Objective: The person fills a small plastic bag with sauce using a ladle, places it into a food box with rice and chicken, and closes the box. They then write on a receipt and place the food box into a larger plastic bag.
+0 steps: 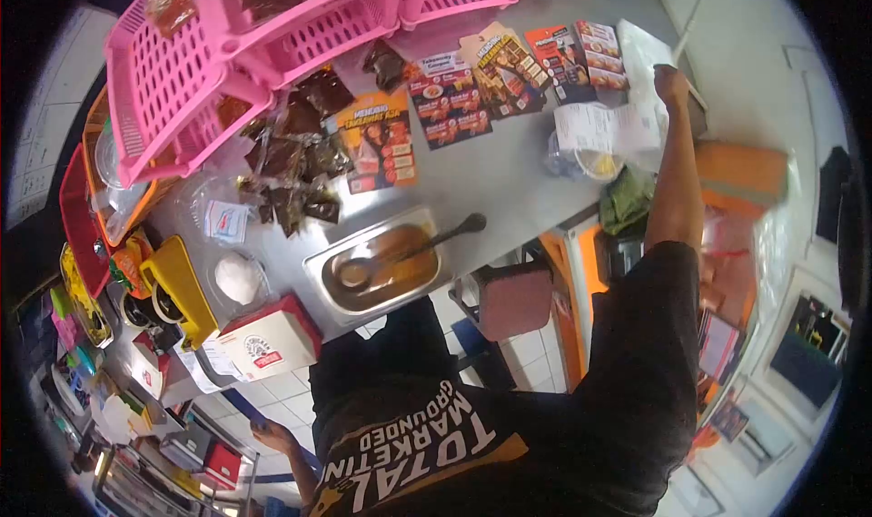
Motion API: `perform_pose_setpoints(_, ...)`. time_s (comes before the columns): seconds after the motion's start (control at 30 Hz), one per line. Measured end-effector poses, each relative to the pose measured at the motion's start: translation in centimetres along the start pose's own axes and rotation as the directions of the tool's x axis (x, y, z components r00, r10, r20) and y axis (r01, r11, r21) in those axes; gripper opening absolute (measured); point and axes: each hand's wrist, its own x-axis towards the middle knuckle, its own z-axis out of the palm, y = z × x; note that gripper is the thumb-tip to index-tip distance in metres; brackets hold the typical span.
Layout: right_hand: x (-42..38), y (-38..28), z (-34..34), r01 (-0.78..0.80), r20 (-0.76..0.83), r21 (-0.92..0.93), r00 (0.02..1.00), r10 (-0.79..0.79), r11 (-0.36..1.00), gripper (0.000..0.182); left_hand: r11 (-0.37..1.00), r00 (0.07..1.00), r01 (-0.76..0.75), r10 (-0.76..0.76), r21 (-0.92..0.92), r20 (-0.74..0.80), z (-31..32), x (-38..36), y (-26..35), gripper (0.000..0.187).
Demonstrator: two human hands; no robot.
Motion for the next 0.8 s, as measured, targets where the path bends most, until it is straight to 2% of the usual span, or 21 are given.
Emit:
perform_pose_setpoints(0.03,1.0,1.1,2.8,0.063,0.028,-0.035,0.998,-0.062,0.997,0.030,0.998,0.998,0.057,-0.058,0.022,0.025,0.4,-1.2,0.0,0.042)
perform_pose_setpoints(0.1,2.3,5.5,10.5,0.185,-0.167,0.136,0.973,-0.161,0.973,0.028,0.988,0.986,0.135,-0.141,0.071,0.092,-0.8,-3.6,2.1,0.038)
perform_pose_setpoints(0.13,2.5,5.0,9.8,0.212,-0.071,0.084,0.976,-0.206,0.974,0.027,0.991,0.984,0.130,-0.133,0.027,0.119,-1.0,-4.9,2.5,0.040)
perform_pose_setpoints(0.17,2.6,4.7,8.6,0.016,0.158,0.070,0.987,-0.027,0.997,0.029,0.991,0.982,0.133,-0.130,-0.014,0.138,-1.2,-6.1,2.3,0.043)
perform_pose_setpoints(0.2,2.7,9.0,13.1,0.230,-0.086,0.184,0.972,-0.218,0.956,0.030,0.961,0.945,0.271,-0.275,0.050,0.175,-2.1,-6.5,5.7,0.048)
perform_pose_setpoints(0.23,3.7,12.0,15.2,0.559,0.031,-0.212,0.824,-0.566,0.802,0.031,0.954,0.919,0.299,-0.293,0.020,0.265,-2.4,-6.4,5.8,0.050)
perform_pose_setpoints(0.27,3.4,10.1,13.4,0.234,0.137,0.218,0.954,-0.267,0.947,0.032,0.980,0.960,0.188,-0.199,0.071,0.197,-2.1,-7.7,5.4,0.049)
perform_pose_setpoints(0.3,4.6,13.4,17.4,0.279,0.140,0.178,0.942,-0.305,0.944,0.035,0.992,0.964,0.098,-0.115,0.080,0.241,-2.3,-7.8,5.7,0.047)
perform_pose_setpoints(0.33,5.7,16.7,21.4,0.323,0.144,0.137,0.929,-0.342,0.936,0.038,0.991,0.977,0.128,-0.130,0.025,0.170,-2.8,-8.5,8.2,0.044)
perform_pose_setpoints(0.37,5.5,14.7,19.2,0.154,0.274,0.178,0.941,-0.199,0.972,0.037,0.979,0.959,0.184,-0.198,0.085,0.204,-2.6,-8.4,8.6,0.043)
perform_pose_setpoints(0.4,5.6,14.8,18.9,0.152,0.263,0.271,0.938,-0.225,0.950,0.035,0.996,0.972,0.061,-0.075,0.072,0.223,-2.2,-8.4,8.2,0.044)
perform_pose_setpoints(0.43,5.8,15.1,18.8,0.149,0.253,0.361,0.934,-0.251,0.920,0.034,0.980,0.959,0.196,-0.185,-0.029,0.216,-2.7,-8.6,10.8,0.044)
perform_pose_setpoints(0.47,4.9,11.6,15.5,0.160,0.189,0.237,0.960,-0.207,0.958,0.030,0.984,0.973,0.169,-0.157,-0.054,0.170,-1.7,-8.8,10.1,0.042)
perform_pose_setpoints(0.5,5.0,10.9,15.0,0.172,0.178,0.208,0.962,-0.210,0.963,0.031,0.985,0.971,0.164,-0.151,-0.056,0.187,-2.0,-8.7,11.1,0.041)
perform_pose_setpoints(0.57,5.9,11.9,15.3,0.226,0.210,0.156,0.944,-0.256,0.962,0.033,0.997,0.992,0.068,-0.064,-0.032,0.112,-1.3,-8.9,11.2,0.042)
perform_pose_setpoints(0.63,6.4,12.9,14.2,0.289,0.251,0.053,0.923,-0.293,0.956,0.036,0.993,0.988,0.114,-0.111,-0.019,0.110,-0.9,-8.8,11.5,0.042)
perform_pose_setpoints(0.7,5.4,13.5,12.8,0.314,0.258,-0.154,0.928,-0.269,0.937,0.039,0.987,0.987,0.139,-0.131,-0.081,0.097,-0.6,-8.5,11.5,0.042)
perform_pose_setpoints(0.77,3.1,10.1,7.7,0.007,0.006,-0.349,1.000,-0.005,0.937,0.033,0.972,0.982,0.180,-0.168,-0.151,0.090,-0.6,-8.1,11.2,0.043)
perform_pose_setpoints(0.8,2.1,8.4,5.1,-0.167,-0.139,-0.407,0.983,0.119,0.898,0.031,0.959,0.978,0.205,-0.190,-0.196,0.091,-1.0,-7.6,11.6,0.043)
